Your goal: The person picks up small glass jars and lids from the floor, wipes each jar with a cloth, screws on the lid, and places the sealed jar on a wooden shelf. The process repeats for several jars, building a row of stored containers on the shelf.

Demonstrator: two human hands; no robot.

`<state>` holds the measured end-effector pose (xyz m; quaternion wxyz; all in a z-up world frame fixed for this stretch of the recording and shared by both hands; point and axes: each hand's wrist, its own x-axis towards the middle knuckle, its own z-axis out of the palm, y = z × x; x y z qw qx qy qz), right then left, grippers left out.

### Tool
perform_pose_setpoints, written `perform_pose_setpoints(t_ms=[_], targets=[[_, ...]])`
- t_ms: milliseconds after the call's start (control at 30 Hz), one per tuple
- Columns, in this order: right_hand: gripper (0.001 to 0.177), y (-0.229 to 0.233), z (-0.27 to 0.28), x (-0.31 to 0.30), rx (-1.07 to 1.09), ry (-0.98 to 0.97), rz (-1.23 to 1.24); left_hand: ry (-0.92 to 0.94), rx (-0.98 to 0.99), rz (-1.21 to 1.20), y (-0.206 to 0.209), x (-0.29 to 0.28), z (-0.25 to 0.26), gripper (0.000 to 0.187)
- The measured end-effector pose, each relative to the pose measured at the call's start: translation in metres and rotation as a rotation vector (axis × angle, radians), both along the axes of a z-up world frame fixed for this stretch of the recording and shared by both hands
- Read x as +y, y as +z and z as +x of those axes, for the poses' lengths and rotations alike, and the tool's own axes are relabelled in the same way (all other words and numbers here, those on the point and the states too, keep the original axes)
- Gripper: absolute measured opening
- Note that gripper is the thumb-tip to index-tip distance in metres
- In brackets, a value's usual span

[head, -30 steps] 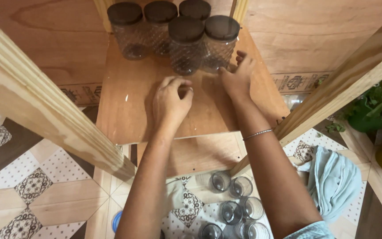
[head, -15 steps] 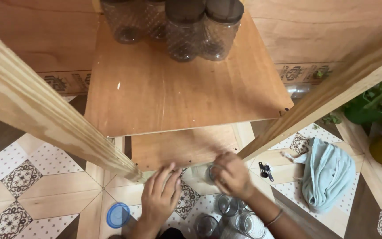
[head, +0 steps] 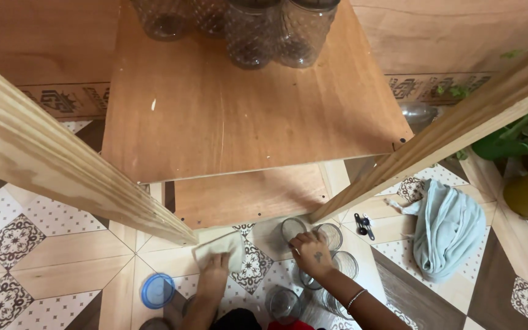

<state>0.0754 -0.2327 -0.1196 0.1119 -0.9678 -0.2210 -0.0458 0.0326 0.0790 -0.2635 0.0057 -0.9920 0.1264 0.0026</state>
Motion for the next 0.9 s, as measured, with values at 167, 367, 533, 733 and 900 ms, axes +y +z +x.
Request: perform_pose_setpoints(t_ms=[167,367,533,733,900], targets=[[0.015,-0.020,-0.002,0.004,0.455,-0.153,0.609,0.521,0.132,-0.926,0.058,0.002,-0.007,0.051],[0.021,-0.064,-0.005,0.026,0.800,-0.155,1.177,0.203,-0.055,-1.153,0.156,-0.052,-0.033,0.056],[0.040,-0.067,-0.018,0.034,0.860,-0.049,1.259,0.056,-0.124,-1.196,0.222,-0.066,-0.027,0.048],[0.049,-0.046,-0.021,0.031,1.092,-0.435,1.461,-0.166,-0.431,-0.813,0.239,-0.067,-0.030,0.052],[0.032,-0.002,-0.059,0.046,0.420,0.430,0.759,-0.003,0.059,-0.856,0.181,-0.046,-0.002,0.057]])
